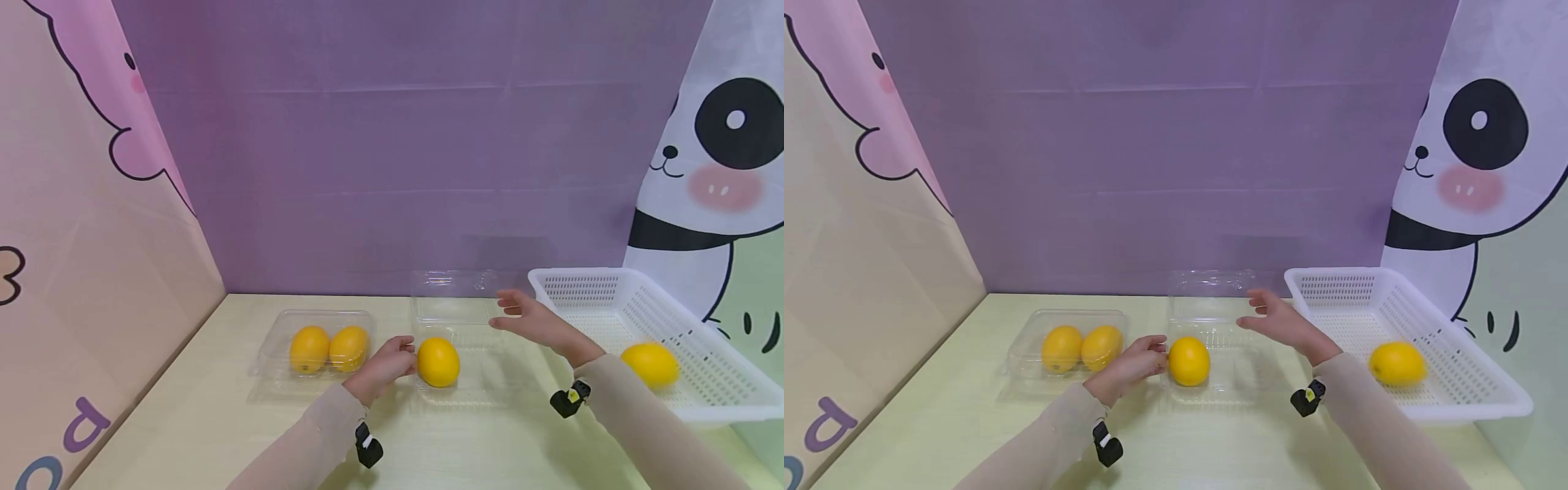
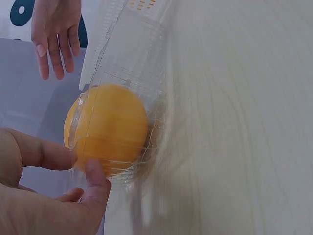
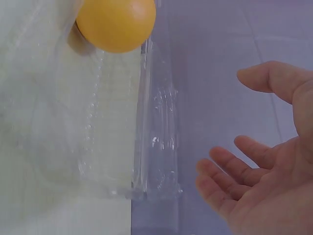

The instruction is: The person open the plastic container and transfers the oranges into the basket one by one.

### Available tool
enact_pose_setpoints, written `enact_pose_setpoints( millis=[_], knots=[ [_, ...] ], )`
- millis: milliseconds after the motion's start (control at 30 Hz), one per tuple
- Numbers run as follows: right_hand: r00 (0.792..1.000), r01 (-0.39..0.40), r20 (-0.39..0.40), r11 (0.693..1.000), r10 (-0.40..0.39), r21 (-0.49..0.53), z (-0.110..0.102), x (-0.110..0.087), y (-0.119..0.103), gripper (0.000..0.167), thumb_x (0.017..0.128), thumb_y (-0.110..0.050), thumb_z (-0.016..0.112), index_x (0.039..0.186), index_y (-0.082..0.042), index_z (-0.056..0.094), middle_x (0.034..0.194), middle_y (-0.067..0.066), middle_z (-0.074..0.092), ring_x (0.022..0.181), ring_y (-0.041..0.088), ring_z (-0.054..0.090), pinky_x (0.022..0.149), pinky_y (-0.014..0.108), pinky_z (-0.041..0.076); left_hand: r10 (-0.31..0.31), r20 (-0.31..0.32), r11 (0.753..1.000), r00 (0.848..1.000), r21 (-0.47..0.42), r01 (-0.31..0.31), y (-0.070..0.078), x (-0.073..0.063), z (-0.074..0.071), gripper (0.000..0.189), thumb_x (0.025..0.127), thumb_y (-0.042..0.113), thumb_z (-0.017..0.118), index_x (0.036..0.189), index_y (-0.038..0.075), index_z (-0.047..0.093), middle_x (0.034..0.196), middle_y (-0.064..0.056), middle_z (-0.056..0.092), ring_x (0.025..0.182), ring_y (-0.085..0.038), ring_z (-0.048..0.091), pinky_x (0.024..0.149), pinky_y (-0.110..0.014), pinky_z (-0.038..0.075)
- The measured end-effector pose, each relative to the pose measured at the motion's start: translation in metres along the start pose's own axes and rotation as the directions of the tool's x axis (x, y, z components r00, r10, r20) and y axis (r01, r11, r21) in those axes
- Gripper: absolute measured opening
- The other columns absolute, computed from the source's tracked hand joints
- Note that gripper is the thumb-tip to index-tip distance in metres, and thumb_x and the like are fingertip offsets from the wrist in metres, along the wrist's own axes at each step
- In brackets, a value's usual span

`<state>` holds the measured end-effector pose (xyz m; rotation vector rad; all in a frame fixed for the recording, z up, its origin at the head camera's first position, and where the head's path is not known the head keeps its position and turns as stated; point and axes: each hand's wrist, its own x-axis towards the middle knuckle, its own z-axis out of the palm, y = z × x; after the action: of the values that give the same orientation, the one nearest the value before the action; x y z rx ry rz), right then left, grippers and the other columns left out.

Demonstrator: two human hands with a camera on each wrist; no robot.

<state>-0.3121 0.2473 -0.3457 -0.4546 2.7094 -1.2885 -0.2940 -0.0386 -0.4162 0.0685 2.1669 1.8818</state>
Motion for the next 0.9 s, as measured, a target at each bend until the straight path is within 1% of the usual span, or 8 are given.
enact_pose_setpoints(
  millis=[167,300,500,733,900],
  knots=[
    [1.000,-0.015,0.028,1.000,0.014,0.007,0.008,0.003,-0.001,0.074,0.095,-0.034,0.068,0.151,0.000,0.034,0.148,0.026,0.042,0.136,0.044,0.038,0.106,0.057,0.040,0.000,0.005,1.000,1.000,0.004,0.000,0.000,0.000,0.000,0.066,0.084,-0.005,0.054,0.146,-0.010,0.035,0.131,-0.020,0.046,0.102,-0.027,0.050,0.093,-0.037,0.051],
    [0.999,-0.007,0.043,1.000,0.007,0.014,0.015,0.003,-0.002,0.073,0.094,-0.035,0.069,0.149,0.000,0.036,0.147,0.026,0.042,0.135,0.044,0.039,0.107,0.056,0.040,0.003,0.006,1.000,1.000,0.000,-0.003,0.001,0.000,0.000,0.066,0.084,-0.005,0.054,0.147,-0.011,0.035,0.135,-0.021,0.045,0.103,-0.028,0.050,0.095,-0.038,0.051],
    [0.999,-0.001,0.044,1.000,0.000,0.020,0.024,0.004,0.001,0.072,0.093,-0.033,0.070,0.148,0.001,0.038,0.146,0.026,0.044,0.134,0.044,0.041,0.106,0.055,0.041,-0.004,0.008,1.000,1.000,0.011,0.004,0.002,-0.002,0.000,0.066,0.085,-0.004,0.054,0.148,-0.010,0.034,0.141,-0.024,0.043,0.105,-0.029,0.051,0.098,-0.042,0.049],
    [0.998,-0.029,0.065,0.999,0.028,0.018,0.035,0.006,0.004,0.074,0.092,-0.037,0.071,0.148,-0.001,0.040,0.146,0.025,0.044,0.133,0.042,0.042,0.106,0.055,0.041,-0.002,0.016,1.000,1.000,0.006,0.002,0.002,-0.003,-0.001,0.067,0.085,-0.004,0.054,0.148,-0.010,0.034,0.141,-0.024,0.043,0.105,-0.029,0.051,0.098,-0.041,0.049],
    [0.997,-0.032,0.073,0.999,0.030,0.020,0.043,0.008,0.001,0.071,0.092,-0.036,0.070,0.147,-0.001,0.041,0.146,0.025,0.044,0.133,0.042,0.043,0.107,0.055,0.040,0.002,0.017,1.000,1.000,0.012,-0.002,0.001,-0.002,-0.001,0.068,0.083,-0.005,0.054,0.148,-0.010,0.034,0.140,-0.023,0.044,0.105,-0.030,0.051,0.098,-0.041,0.050]
  ],
)
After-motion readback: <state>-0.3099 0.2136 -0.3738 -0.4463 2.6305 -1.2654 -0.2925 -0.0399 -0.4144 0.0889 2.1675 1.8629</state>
